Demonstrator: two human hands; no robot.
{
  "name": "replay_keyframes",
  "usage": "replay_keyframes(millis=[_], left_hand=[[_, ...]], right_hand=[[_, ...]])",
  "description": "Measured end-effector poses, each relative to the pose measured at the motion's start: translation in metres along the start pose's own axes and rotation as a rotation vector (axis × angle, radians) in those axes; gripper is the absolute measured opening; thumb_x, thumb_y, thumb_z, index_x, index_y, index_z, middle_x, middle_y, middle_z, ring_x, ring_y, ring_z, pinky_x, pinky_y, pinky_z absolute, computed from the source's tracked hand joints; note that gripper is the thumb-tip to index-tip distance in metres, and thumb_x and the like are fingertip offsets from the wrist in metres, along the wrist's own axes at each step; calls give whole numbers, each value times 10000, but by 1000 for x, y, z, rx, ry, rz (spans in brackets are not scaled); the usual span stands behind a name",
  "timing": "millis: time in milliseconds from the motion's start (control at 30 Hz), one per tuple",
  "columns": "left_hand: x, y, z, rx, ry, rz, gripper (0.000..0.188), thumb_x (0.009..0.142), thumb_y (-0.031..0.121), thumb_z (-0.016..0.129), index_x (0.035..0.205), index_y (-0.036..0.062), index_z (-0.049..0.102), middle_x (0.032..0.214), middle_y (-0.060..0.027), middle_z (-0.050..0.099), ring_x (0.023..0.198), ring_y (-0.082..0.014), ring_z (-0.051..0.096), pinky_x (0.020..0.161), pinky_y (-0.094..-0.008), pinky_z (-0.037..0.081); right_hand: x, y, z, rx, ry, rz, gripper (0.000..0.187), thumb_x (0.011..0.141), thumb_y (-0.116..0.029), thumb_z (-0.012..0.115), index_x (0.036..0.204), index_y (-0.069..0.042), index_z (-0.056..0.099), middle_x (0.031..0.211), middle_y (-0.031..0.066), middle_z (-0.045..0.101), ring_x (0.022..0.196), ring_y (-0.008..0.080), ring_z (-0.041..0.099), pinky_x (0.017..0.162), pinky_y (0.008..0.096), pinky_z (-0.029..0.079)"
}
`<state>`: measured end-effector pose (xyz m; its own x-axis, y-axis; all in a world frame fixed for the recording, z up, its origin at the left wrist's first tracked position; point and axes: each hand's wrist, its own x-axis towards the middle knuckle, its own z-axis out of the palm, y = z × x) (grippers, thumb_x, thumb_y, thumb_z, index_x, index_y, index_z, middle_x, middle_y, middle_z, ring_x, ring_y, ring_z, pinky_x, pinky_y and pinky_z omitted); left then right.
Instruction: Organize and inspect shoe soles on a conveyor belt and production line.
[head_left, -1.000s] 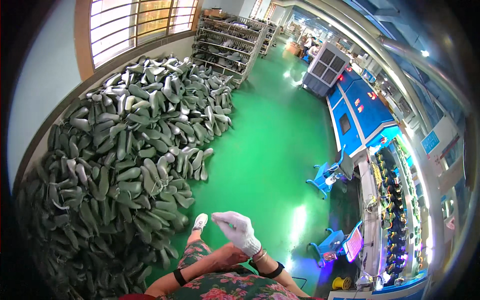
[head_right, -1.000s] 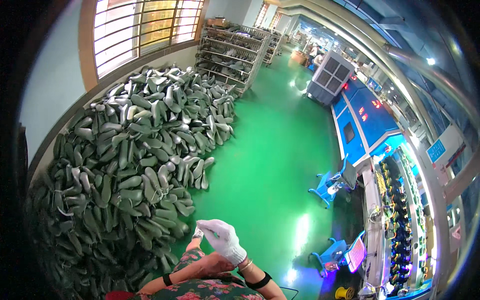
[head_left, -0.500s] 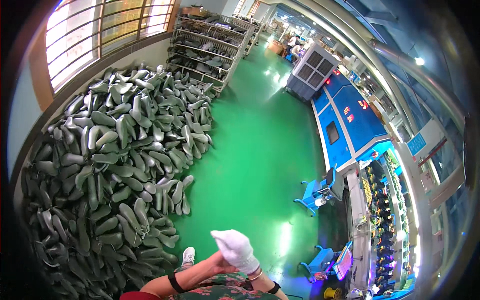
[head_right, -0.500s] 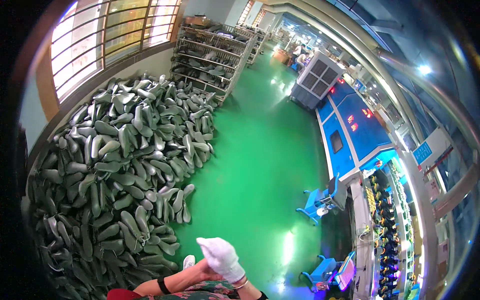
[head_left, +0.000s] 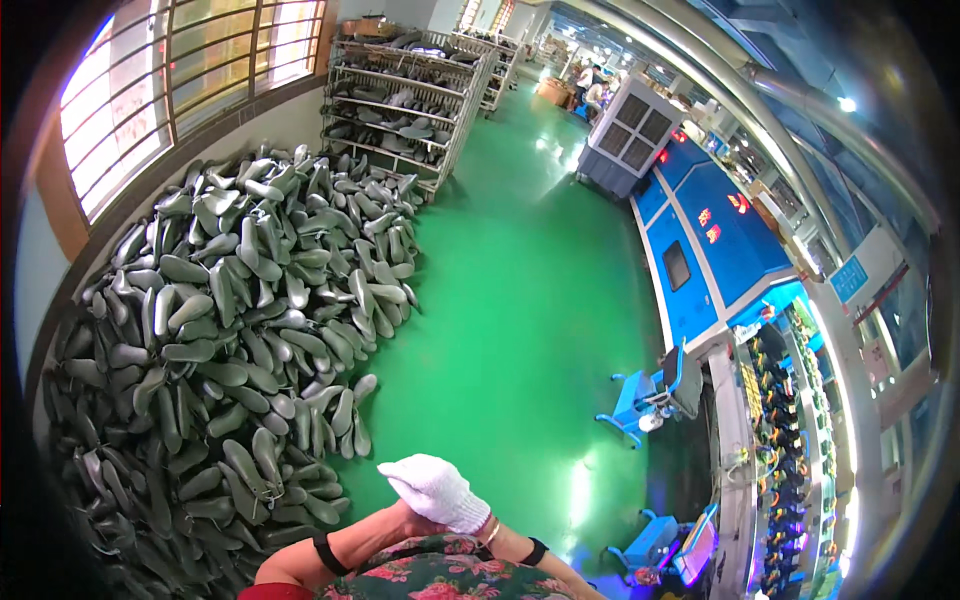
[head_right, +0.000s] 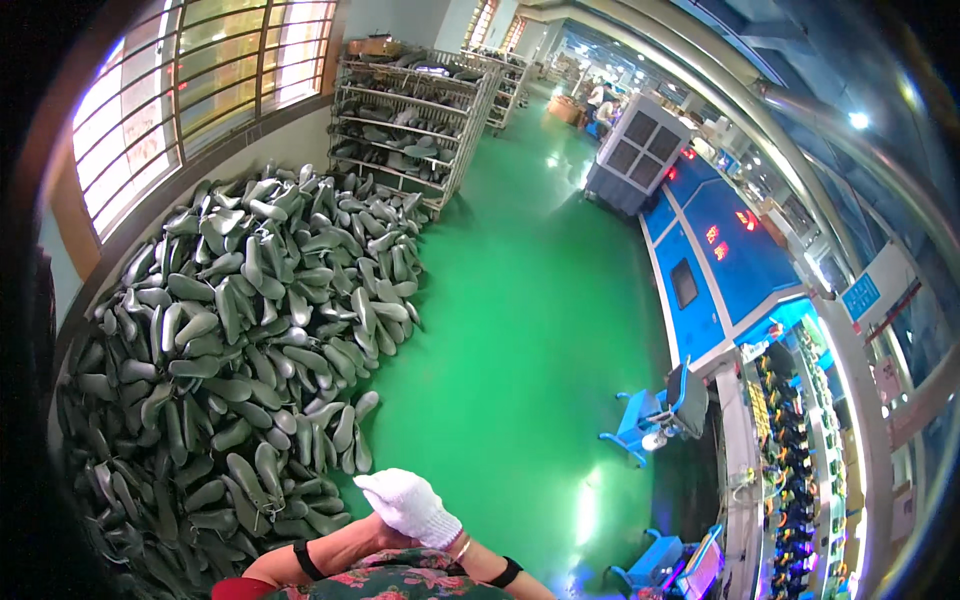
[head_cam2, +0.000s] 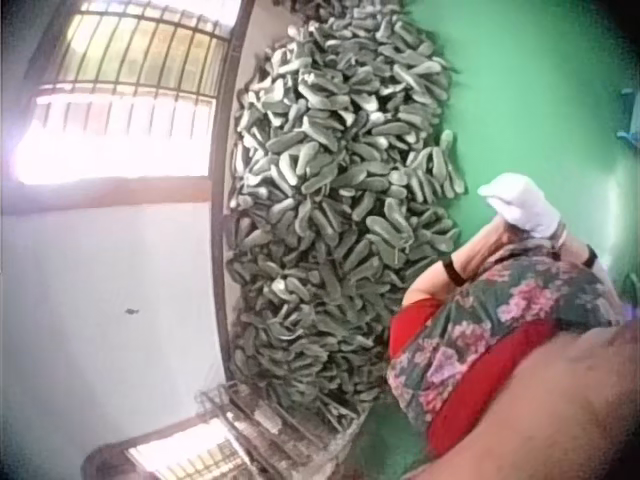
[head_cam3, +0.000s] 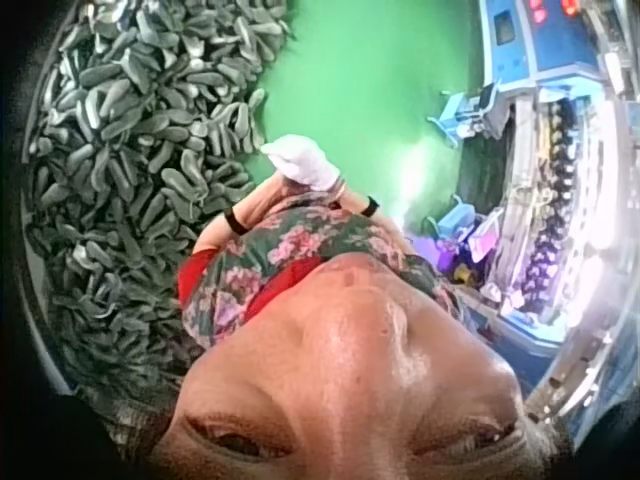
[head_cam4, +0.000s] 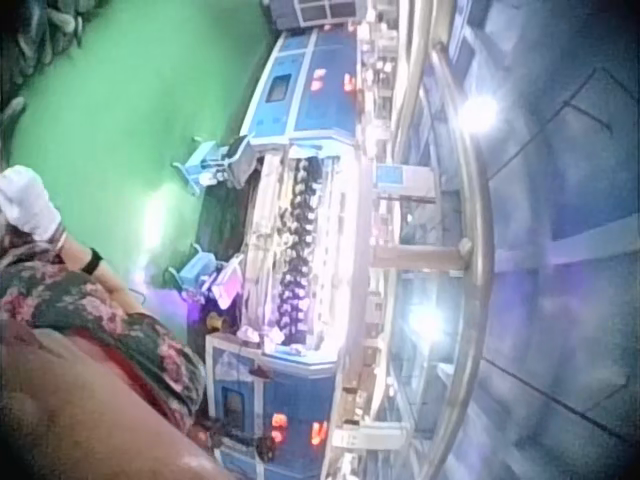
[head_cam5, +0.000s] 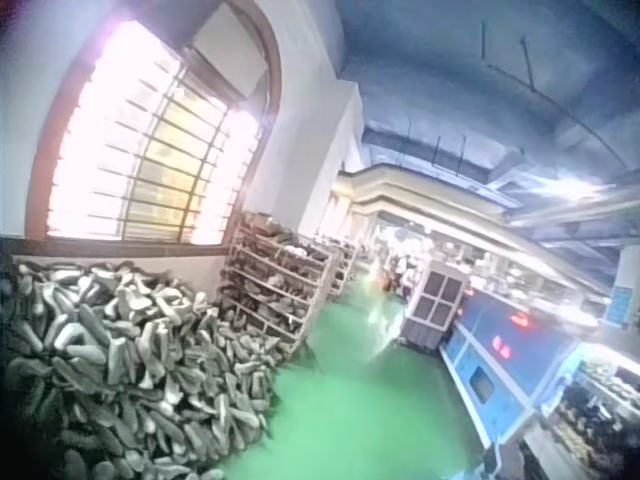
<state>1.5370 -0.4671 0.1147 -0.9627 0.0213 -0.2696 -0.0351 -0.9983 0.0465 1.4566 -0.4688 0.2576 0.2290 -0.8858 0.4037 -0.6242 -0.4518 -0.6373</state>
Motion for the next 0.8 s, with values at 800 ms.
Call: replay_keyframes(millis=[800], left_hand=[[285, 41, 95, 136, -62, -278, 349, 989, 376, 533, 1189, 116, 652, 1243, -63, 663, 1125, -231, 627, 1006, -401, 501]], right_hand=[[-75, 161, -236, -199, 376, 427, 166, 874, -92, 662, 1028, -53, 708, 897, 123, 712, 795, 312, 677, 708, 377, 544]])
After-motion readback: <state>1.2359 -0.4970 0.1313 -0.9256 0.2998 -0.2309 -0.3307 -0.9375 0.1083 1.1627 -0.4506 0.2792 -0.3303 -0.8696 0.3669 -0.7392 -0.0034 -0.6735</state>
